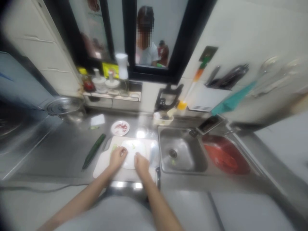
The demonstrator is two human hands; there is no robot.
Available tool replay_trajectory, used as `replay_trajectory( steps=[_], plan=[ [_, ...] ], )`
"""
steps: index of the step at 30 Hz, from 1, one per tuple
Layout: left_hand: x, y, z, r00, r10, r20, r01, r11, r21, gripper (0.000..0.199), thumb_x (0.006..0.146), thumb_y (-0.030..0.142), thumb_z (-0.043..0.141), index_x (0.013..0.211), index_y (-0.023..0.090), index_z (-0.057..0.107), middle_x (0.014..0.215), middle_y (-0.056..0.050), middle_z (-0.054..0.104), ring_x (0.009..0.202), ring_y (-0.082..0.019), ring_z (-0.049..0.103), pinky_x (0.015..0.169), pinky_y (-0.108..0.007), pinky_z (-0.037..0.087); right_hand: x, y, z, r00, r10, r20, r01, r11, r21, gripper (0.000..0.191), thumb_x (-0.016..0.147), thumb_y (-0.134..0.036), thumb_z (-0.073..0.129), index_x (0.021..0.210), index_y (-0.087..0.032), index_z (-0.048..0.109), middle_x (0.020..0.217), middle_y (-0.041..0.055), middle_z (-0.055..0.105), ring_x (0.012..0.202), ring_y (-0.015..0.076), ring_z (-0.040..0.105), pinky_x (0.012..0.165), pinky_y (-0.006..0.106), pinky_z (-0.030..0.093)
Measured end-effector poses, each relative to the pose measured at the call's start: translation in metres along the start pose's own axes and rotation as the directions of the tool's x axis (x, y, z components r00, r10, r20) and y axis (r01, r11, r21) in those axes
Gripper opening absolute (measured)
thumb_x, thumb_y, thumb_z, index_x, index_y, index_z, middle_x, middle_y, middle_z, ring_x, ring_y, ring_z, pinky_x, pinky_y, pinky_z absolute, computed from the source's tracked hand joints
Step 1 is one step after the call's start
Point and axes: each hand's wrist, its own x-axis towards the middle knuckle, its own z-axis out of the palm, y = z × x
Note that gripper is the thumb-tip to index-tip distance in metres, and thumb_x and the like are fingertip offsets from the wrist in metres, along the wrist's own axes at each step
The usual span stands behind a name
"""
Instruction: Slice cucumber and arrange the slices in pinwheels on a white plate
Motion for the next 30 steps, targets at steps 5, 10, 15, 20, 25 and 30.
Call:
replay_trajectory(
  steps=[5, 10, 15, 20, 25, 30],
  plan=[
    [-0.029, -0.023, -0.021, 1.000, -0.021, -0.017, 0.021, 0.999, 0.030, 0.021, 0.090, 0.033, 0.047, 0.092, 0.024, 0.066, 0.096, -0.003, 0.068, 0.093, -0.019, 0.060, 0.084, -0.030, 0.040, -0.020, 0.008, 0.005, 0.995, -0.026, -0.092, 0.031, 0.998, 0.060, 0.038, 0.099, -0.031, 0.031, 0.115, -0.023, 0.065, 0.097, 0.0046, 0.074, 0.089, 0.0160, 0.068, 0.073, 0.020, 0.040],
    [-0.050, -0.048, -0.034, 0.979, -0.197, -0.052, 0.203, 0.957, 0.208, 0.022, 0.088, 0.038, 0.049, 0.094, 0.023, 0.064, 0.098, -0.005, 0.068, 0.095, -0.023, 0.059, 0.084, -0.035, 0.038, -0.030, 0.006, 0.007, 0.989, -0.051, -0.138, 0.062, 0.995, 0.079, 0.041, 0.099, -0.029, 0.029, 0.110, -0.022, 0.068, 0.091, 0.0044, 0.075, 0.081, 0.0158, 0.068, 0.068, 0.020, 0.038],
    [-0.055, -0.060, -0.030, 0.963, -0.268, -0.029, 0.266, 0.928, 0.262, 0.030, 0.089, 0.043, 0.047, 0.103, 0.022, 0.063, 0.103, -0.008, 0.067, 0.101, -0.025, 0.059, 0.091, -0.038, 0.036, -0.034, 0.002, 0.007, 0.985, -0.065, -0.161, 0.081, 0.993, 0.092, 0.041, 0.098, -0.028, 0.029, 0.107, -0.023, 0.069, 0.088, 0.0041, 0.075, 0.079, 0.0158, 0.068, 0.066, 0.020, 0.038],
    [-0.056, -0.063, -0.030, 0.962, -0.273, -0.015, 0.268, 0.930, 0.252, 0.030, 0.089, 0.044, 0.045, 0.095, 0.021, 0.063, 0.102, -0.008, 0.066, 0.100, -0.025, 0.060, 0.089, -0.037, 0.038, -0.037, 0.003, 0.008, 0.983, -0.065, -0.173, 0.079, 0.994, 0.075, 0.039, 0.097, -0.028, 0.031, 0.106, -0.025, 0.069, 0.087, 0.0033, 0.075, 0.077, 0.0163, 0.068, 0.066, 0.020, 0.038],
    [-0.058, -0.066, -0.026, 0.966, -0.257, -0.023, 0.255, 0.937, 0.238, 0.028, 0.090, 0.041, 0.044, 0.091, 0.021, 0.063, 0.100, -0.007, 0.066, 0.100, -0.025, 0.060, 0.088, -0.036, 0.039, -0.040, 0.002, 0.006, 0.986, -0.066, -0.150, 0.079, 0.994, 0.082, 0.038, 0.097, -0.027, 0.032, 0.109, -0.025, 0.068, 0.092, 0.0038, 0.075, 0.084, 0.0164, 0.069, 0.070, 0.020, 0.040],
    [-0.056, -0.069, -0.021, 0.960, -0.279, -0.032, 0.279, 0.938, 0.204, 0.024, 0.089, 0.038, 0.046, 0.095, 0.021, 0.063, 0.104, -0.006, 0.066, 0.100, -0.023, 0.061, 0.088, -0.035, 0.039, -0.042, 0.001, -0.001, 0.995, -0.044, -0.086, 0.049, 0.997, 0.052, 0.037, 0.098, -0.029, 0.033, 0.112, -0.026, 0.067, 0.092, 0.0034, 0.075, 0.086, 0.0174, 0.069, 0.071, 0.021, 0.041]
  ],
)
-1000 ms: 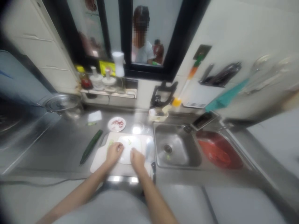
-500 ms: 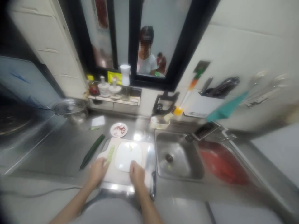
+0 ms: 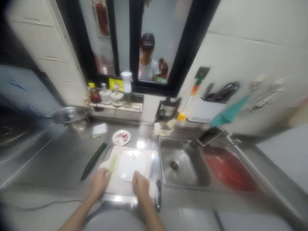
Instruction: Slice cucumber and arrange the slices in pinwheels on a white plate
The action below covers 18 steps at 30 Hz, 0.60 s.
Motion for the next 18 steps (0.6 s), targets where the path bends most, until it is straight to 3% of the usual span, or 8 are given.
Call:
replay_trajectory(
  steps=[10, 18],
  plan=[
    [0.002, 0.007, -0.001, 1.000, -0.015, -0.010, 0.014, 0.995, -0.094, 0.017, 0.085, 0.032, 0.051, 0.090, 0.021, 0.062, 0.099, -0.006, 0.067, 0.097, -0.022, 0.060, 0.083, -0.030, 0.041, -0.001, 0.003, -0.020, 0.991, 0.110, 0.073, -0.110, 0.994, 0.000, 0.038, 0.097, -0.029, 0.035, 0.120, -0.025, 0.065, 0.093, 0.0067, 0.075, 0.092, 0.0192, 0.068, 0.074, 0.023, 0.043],
    [0.002, 0.007, 0.000, 0.998, -0.008, -0.058, -0.012, 0.946, -0.323, 0.019, 0.086, 0.036, 0.048, 0.080, 0.021, 0.058, 0.074, -0.002, 0.065, 0.071, -0.018, 0.060, 0.065, -0.025, 0.038, 0.001, 0.001, -0.017, 0.988, 0.102, 0.117, -0.109, 0.992, 0.059, 0.037, 0.096, -0.028, 0.037, 0.120, -0.020, 0.064, 0.091, 0.0080, 0.074, 0.094, 0.0200, 0.067, 0.077, 0.023, 0.042]
  ],
)
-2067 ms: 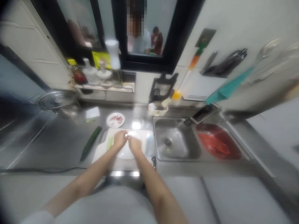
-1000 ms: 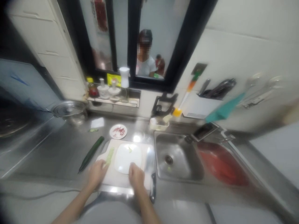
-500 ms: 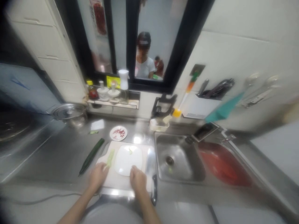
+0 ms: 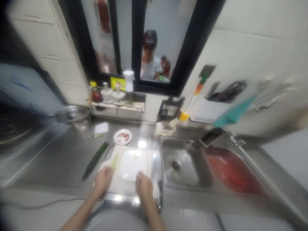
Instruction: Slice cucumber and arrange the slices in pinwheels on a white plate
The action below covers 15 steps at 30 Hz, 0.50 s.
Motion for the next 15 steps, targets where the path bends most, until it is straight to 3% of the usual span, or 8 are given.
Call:
replay_trajectory(
  steps=[7, 11, 15],
  plan=[
    [-0.001, 0.019, -0.014, 0.997, -0.058, 0.040, 0.069, 0.933, -0.353, 0.037, 0.074, 0.054, 0.059, 0.085, 0.019, 0.063, 0.076, -0.004, 0.067, 0.071, -0.020, 0.061, 0.065, -0.028, 0.044, 0.008, 0.000, 0.005, 0.996, -0.037, -0.085, 0.047, 0.992, 0.121, 0.031, 0.093, -0.028, 0.042, 0.105, -0.021, 0.069, 0.077, 0.0048, 0.072, 0.078, 0.0190, 0.067, 0.067, 0.023, 0.041],
    [-0.001, 0.043, -0.022, 0.993, 0.042, 0.110, 0.013, 0.890, -0.455, 0.039, 0.071, 0.055, 0.065, 0.081, 0.018, 0.062, 0.075, -0.004, 0.066, 0.072, -0.019, 0.059, 0.069, -0.028, 0.045, 0.016, -0.007, 0.009, 0.990, -0.093, -0.108, 0.121, 0.946, 0.301, 0.029, 0.089, -0.033, 0.046, 0.100, -0.020, 0.070, 0.070, 0.0033, 0.068, 0.068, 0.0181, 0.063, 0.063, 0.024, 0.042],
    [-0.001, 0.065, -0.023, 0.967, 0.174, 0.184, -0.057, 0.859, -0.509, 0.034, 0.072, 0.051, 0.066, 0.079, 0.018, 0.062, 0.075, -0.003, 0.065, 0.071, -0.017, 0.056, 0.070, -0.028, 0.044, 0.023, -0.017, 0.017, 0.975, -0.194, -0.106, 0.220, 0.797, 0.562, 0.031, 0.087, -0.038, 0.051, 0.105, -0.018, 0.067, 0.084, 0.0053, 0.070, 0.075, 0.0179, 0.063, 0.070, 0.026, 0.047]
  ],
)
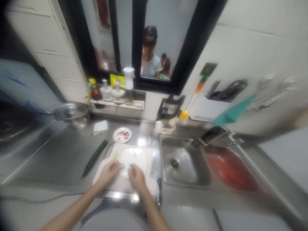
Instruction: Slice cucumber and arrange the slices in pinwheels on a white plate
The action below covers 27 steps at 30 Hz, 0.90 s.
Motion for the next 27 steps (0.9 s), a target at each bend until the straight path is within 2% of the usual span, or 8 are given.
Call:
replay_trajectory(
  steps=[2, 6, 8, 10, 13, 16, 24, 27],
  plan=[
    [0.003, 0.005, 0.004, 0.998, 0.027, 0.055, -0.027, 1.000, -0.001, 0.031, 0.073, 0.048, 0.066, 0.078, 0.018, 0.063, 0.073, -0.003, 0.064, 0.071, -0.017, 0.056, 0.070, -0.028, 0.044, 0.004, 0.000, 0.005, 0.999, -0.045, 0.004, 0.045, 0.994, 0.097, 0.027, 0.086, -0.037, 0.051, 0.099, -0.019, 0.067, 0.088, 0.0055, 0.070, 0.079, 0.0178, 0.063, 0.073, 0.027, 0.048],
    [0.009, 0.005, 0.010, 0.992, 0.061, 0.108, -0.059, 0.998, -0.015, 0.027, 0.074, 0.043, 0.066, 0.079, 0.017, 0.064, 0.075, -0.003, 0.065, 0.072, -0.017, 0.056, 0.070, -0.028, 0.044, 0.012, 0.002, 0.008, 0.997, -0.081, 0.006, 0.079, 0.987, 0.142, 0.020, 0.085, -0.035, 0.053, 0.080, -0.019, 0.064, 0.078, 0.0033, 0.068, 0.073, 0.0166, 0.060, 0.071, 0.027, 0.046],
    [0.012, 0.002, 0.013, 0.990, 0.076, 0.121, -0.073, 0.997, -0.028, 0.026, 0.075, 0.042, 0.066, 0.080, 0.017, 0.064, 0.076, -0.003, 0.065, 0.072, -0.016, 0.057, 0.070, -0.027, 0.044, 0.016, 0.003, 0.008, 0.997, -0.071, 0.021, 0.067, 0.984, 0.167, 0.018, 0.083, -0.034, 0.054, 0.082, -0.019, 0.064, 0.077, 0.0032, 0.067, 0.072, 0.0164, 0.060, 0.071, 0.027, 0.047],
    [0.014, 0.000, 0.016, 0.987, 0.081, 0.137, -0.075, 0.996, -0.051, 0.026, 0.075, 0.042, 0.067, 0.080, 0.016, 0.064, 0.076, -0.003, 0.065, 0.072, -0.016, 0.057, 0.070, -0.027, 0.044, 0.021, 0.004, 0.006, 0.998, -0.054, 0.023, 0.049, 0.978, 0.203, 0.020, 0.082, -0.034, 0.056, 0.091, -0.018, 0.064, 0.080, 0.0038, 0.068, 0.074, 0.0169, 0.061, 0.071, 0.028, 0.047],
    [0.019, -0.002, 0.020, 0.987, 0.062, 0.145, -0.046, 0.993, -0.112, 0.029, 0.073, 0.044, 0.070, 0.079, 0.016, 0.064, 0.075, -0.003, 0.065, 0.071, -0.015, 0.057, 0.069, -0.027, 0.045, 0.030, 0.003, 0.003, 0.998, -0.063, 0.028, 0.055, 0.970, 0.235, 0.022, 0.081, -0.032, 0.057, 0.096, -0.019, 0.065, 0.086, 0.0045, 0.069, 0.079, 0.0175, 0.062, 0.076, 0.029, 0.047],
    [0.026, -0.003, 0.024, 0.991, 0.037, 0.132, -0.011, 0.981, -0.191, 0.031, 0.069, 0.045, 0.072, 0.077, 0.016, 0.062, 0.073, -0.002, 0.063, 0.070, -0.014, 0.057, 0.069, -0.027, 0.045, 0.039, 0.000, -0.002, 0.996, -0.089, 0.031, 0.078, 0.963, 0.256, 0.015, 0.080, -0.032, 0.057, 0.082, -0.019, 0.064, 0.081, 0.0032, 0.067, 0.078, 0.0166, 0.061, 0.077, 0.029, 0.047],
    [0.035, 0.011, 0.026, 0.996, -0.017, 0.093, 0.041, 0.963, -0.266, 0.035, 0.062, 0.045, 0.076, 0.077, 0.017, 0.061, 0.069, 0.000, 0.061, 0.068, -0.013, 0.056, 0.065, -0.025, 0.043, 0.049, -0.009, -0.012, 0.999, -0.053, 0.004, 0.048, 0.934, 0.353, 0.018, 0.078, -0.037, 0.059, 0.076, -0.020, 0.060, 0.071, 0.0006, 0.061, 0.070, 0.0147, 0.056, 0.060, 0.024, 0.046],
    [0.030, 0.018, 0.025, 0.986, -0.130, 0.107, 0.158, 0.935, -0.318, 0.039, 0.063, 0.047, 0.075, 0.080, 0.016, 0.061, 0.068, 0.001, 0.061, 0.058, -0.010, 0.052, 0.053, -0.020, 0.037, 0.050, -0.013, -0.015, 0.998, -0.049, -0.028, 0.056, 0.929, 0.366, 0.019, 0.078, -0.038, 0.059, 0.075, -0.019, 0.060, 0.073, 0.0013, 0.062, 0.071, 0.0149, 0.056, 0.058, 0.023, 0.045]
  ],
)
